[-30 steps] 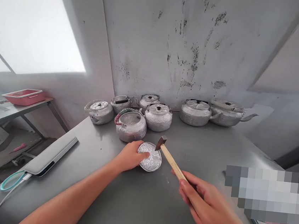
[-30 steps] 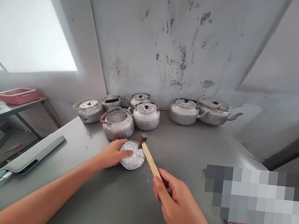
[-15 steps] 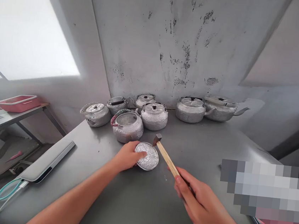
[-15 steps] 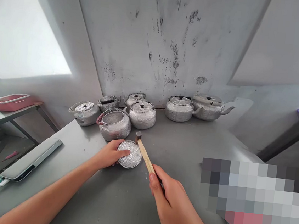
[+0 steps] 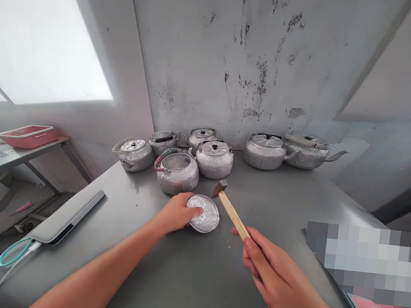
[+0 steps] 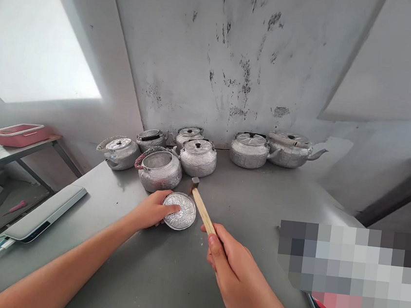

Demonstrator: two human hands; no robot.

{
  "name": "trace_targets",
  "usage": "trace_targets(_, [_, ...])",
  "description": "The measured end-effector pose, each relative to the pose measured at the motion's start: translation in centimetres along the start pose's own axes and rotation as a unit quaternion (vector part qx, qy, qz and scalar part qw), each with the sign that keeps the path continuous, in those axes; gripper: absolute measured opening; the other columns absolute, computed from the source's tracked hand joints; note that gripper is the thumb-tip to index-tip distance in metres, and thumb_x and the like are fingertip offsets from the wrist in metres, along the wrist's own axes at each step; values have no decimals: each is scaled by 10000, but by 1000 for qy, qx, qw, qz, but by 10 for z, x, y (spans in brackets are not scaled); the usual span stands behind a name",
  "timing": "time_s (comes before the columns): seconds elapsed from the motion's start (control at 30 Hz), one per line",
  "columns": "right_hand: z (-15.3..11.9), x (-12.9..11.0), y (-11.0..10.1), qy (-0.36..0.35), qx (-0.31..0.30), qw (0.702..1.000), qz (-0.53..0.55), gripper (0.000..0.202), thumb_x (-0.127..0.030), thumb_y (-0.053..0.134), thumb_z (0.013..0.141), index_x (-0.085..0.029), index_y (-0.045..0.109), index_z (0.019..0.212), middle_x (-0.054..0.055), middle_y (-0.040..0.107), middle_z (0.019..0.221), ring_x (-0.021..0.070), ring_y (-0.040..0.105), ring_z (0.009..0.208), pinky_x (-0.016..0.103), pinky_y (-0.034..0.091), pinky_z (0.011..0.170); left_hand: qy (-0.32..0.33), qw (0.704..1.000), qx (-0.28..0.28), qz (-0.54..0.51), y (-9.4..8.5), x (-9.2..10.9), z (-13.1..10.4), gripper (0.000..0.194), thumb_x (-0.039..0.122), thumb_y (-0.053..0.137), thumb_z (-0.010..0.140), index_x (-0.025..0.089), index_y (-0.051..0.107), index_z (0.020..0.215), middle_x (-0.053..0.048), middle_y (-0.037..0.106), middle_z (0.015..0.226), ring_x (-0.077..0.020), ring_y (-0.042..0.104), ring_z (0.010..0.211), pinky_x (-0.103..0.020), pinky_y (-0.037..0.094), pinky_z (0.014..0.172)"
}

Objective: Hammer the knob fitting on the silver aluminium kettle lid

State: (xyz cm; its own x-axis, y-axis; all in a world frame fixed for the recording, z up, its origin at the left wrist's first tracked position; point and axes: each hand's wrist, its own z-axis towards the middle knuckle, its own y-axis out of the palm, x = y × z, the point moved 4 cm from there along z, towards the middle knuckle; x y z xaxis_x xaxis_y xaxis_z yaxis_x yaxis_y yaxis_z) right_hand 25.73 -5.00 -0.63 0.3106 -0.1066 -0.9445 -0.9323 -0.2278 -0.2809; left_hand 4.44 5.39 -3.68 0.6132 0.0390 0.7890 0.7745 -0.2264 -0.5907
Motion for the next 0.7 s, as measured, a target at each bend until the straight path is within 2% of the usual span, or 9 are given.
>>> trace_targets(0.17, [-1, 10, 5, 46, -31, 998, -14, 359, -552, 395, 969, -261, 471, 772, -50, 418, 671, 126, 378, 559, 206, 423, 546, 2, 1000, -1, 3, 0, 0, 0, 181, 320, 605, 815, 170, 619, 916, 26, 573, 615, -98, 511, 425, -186, 344, 363])
trace_targets(0.27, [-1, 12, 6, 42, -35, 998, 5, 353, -566, 362, 980, -271, 523, 873, -40, 456, 724, 134, 439, 636, 208, 453, 614, 4, 1000, 1, 5, 0, -1, 0, 189, 323, 602, 820, 171, 624, 928, 24, 581, 624, -97, 514, 432, -188, 346, 376])
trace_targets(0.33, [-1, 13, 5, 35, -24, 999, -4, 354, -578, 415, 954, -266, 549, 854, -20, 502, 740, 153, 486, 685, 216, 464, 611, 2, 1000, 4, 8, 0, -1, 0, 187, 328, 606, 818, 171, 622, 918, 21, 584, 627, -97, 513, 436, -190, 347, 381])
trace_targets(0.4, [-1, 12, 4, 38, -12, 999, -22, 357, -576, 464, 930, -261, 545, 784, -14, 512, 707, 160, 490, 653, 223, 454, 562, -1, 1000, 5, 9, 0, -1, -1, 187, 332, 607, 818, 174, 623, 916, 19, 591, 632, -100, 516, 440, -192, 348, 383])
trace_targets(0.47, [-1, 11, 3, 36, -10, 999, -22, 357, -578, 445, 937, -265, 551, 802, -14, 502, 705, 163, 486, 640, 234, 457, 569, -1, 1000, 6, 9, -1, -1, -1, 191, 333, 605, 821, 178, 627, 930, 17, 598, 639, -103, 518, 443, -196, 350, 386])
trace_targets(0.53, [-1, 11, 3, 41, -11, 999, -22, 349, -577, 415, 949, -268, 553, 865, -22, 465, 702, 156, 460, 613, 234, 440, 547, -1, 1000, 9, 11, -1, -1, -1, 192, 330, 609, 818, 177, 631, 933, 17, 599, 637, -102, 516, 442, -197, 349, 393])
trace_targets(0.63, [0, 17, 6, 93, -36, 995, -10, 378, -611, 337, 964, -280, 518, 995, -54, 370, 690, 130, 337, 526, 218, 342, 433, -1, 1000, 10, 14, -1, -1, 0, 201, 333, 615, 811, 173, 631, 932, 13, 602, 636, -105, 521, 439, -200, 349, 397])
trace_targets(0.7, [0, 20, 7, 110, -39, 993, 15, 405, -642, 302, 965, -296, 482, 1074, -55, 357, 726, 129, 351, 565, 203, 366, 468, 0, 1000, 9, 13, -1, -2, 0, 217, 338, 608, 814, 174, 630, 955, 9, 611, 646, -110, 531, 444, -201, 351, 394])
